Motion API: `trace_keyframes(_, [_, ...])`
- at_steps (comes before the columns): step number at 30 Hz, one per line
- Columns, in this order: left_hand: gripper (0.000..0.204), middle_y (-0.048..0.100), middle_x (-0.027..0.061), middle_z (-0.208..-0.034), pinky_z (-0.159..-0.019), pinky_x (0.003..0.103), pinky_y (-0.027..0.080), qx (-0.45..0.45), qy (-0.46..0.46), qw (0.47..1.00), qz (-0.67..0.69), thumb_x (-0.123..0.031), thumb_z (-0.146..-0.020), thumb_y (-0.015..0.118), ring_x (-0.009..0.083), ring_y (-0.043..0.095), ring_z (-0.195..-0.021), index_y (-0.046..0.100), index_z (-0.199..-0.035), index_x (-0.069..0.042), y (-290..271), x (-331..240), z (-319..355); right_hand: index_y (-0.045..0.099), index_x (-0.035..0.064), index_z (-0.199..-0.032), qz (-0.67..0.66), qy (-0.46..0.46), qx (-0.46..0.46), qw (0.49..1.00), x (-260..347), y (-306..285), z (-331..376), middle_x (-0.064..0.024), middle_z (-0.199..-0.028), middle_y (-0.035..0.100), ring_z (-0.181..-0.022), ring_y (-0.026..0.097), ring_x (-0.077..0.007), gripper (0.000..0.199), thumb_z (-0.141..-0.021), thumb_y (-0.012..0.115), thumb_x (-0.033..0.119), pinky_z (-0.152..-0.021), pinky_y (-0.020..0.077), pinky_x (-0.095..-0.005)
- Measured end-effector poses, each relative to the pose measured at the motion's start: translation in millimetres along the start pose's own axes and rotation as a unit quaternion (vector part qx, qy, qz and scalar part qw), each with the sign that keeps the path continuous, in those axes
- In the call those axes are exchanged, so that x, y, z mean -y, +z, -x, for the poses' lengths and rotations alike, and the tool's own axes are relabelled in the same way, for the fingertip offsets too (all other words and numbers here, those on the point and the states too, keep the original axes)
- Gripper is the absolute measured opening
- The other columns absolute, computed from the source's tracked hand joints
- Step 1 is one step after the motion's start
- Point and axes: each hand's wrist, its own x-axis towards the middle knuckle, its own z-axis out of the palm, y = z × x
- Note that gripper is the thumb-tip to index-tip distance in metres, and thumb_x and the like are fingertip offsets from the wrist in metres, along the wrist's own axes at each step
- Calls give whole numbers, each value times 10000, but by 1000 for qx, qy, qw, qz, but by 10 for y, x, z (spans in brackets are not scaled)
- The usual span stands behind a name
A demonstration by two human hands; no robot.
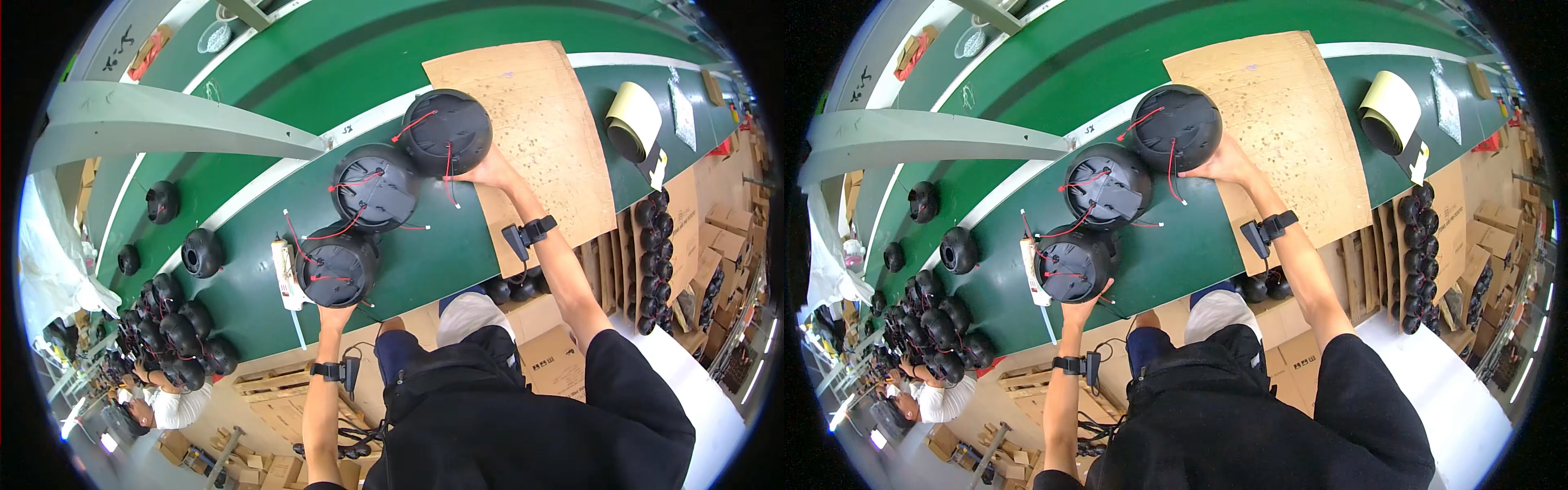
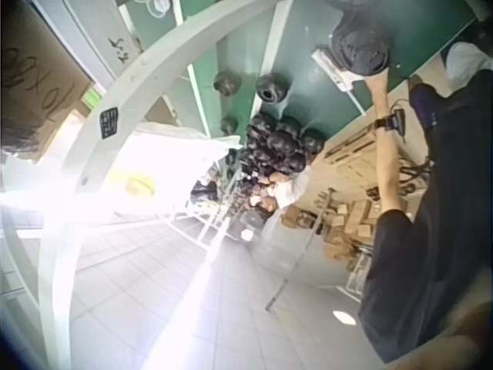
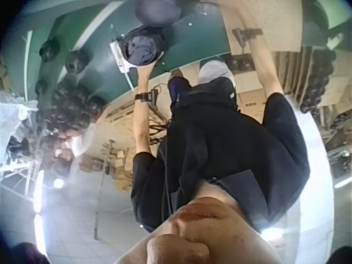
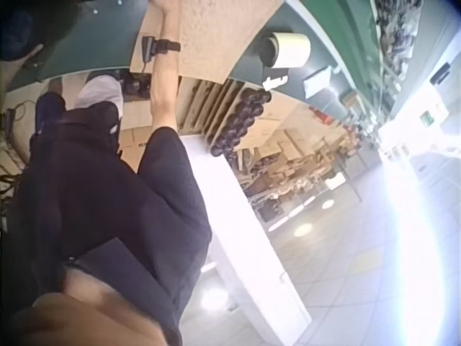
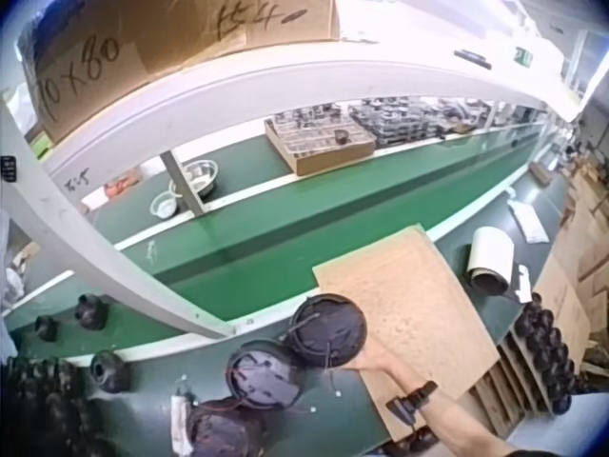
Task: Applying hot glue to wires and assembling plastic housing components on an industrial assembly line.
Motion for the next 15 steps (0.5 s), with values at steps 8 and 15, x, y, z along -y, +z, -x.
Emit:
trace_keyframes(8, [577, 677, 69, -1223, -1018, 392, 451, 20, -102, 994, -28, -368, -775, 852, 239, 609, -1115, 651, -1219, -59, -691, -781, 470, 431, 19, -1403, 7, -18, -19, 1000, -141, -101, 65, -143, -1327, 584, -1219, 564, -249, 1030, -550, 983, 190, -1038, 476, -401])
trace_keyframes(15, [478, 703, 58, -1143, -973, 397, 468, -72, -22, 993, -94, -279, -786, 850, 246, 627, -1061, 668, -1179, -78, -1046, -343, 1129, 425, -33, -1385, -35, 62, -115, 991, -15, 107, 201, -158, -1321, 581, -1219, 568, -263, 1091, -501, 1007, 233, -1059, 466, -405])
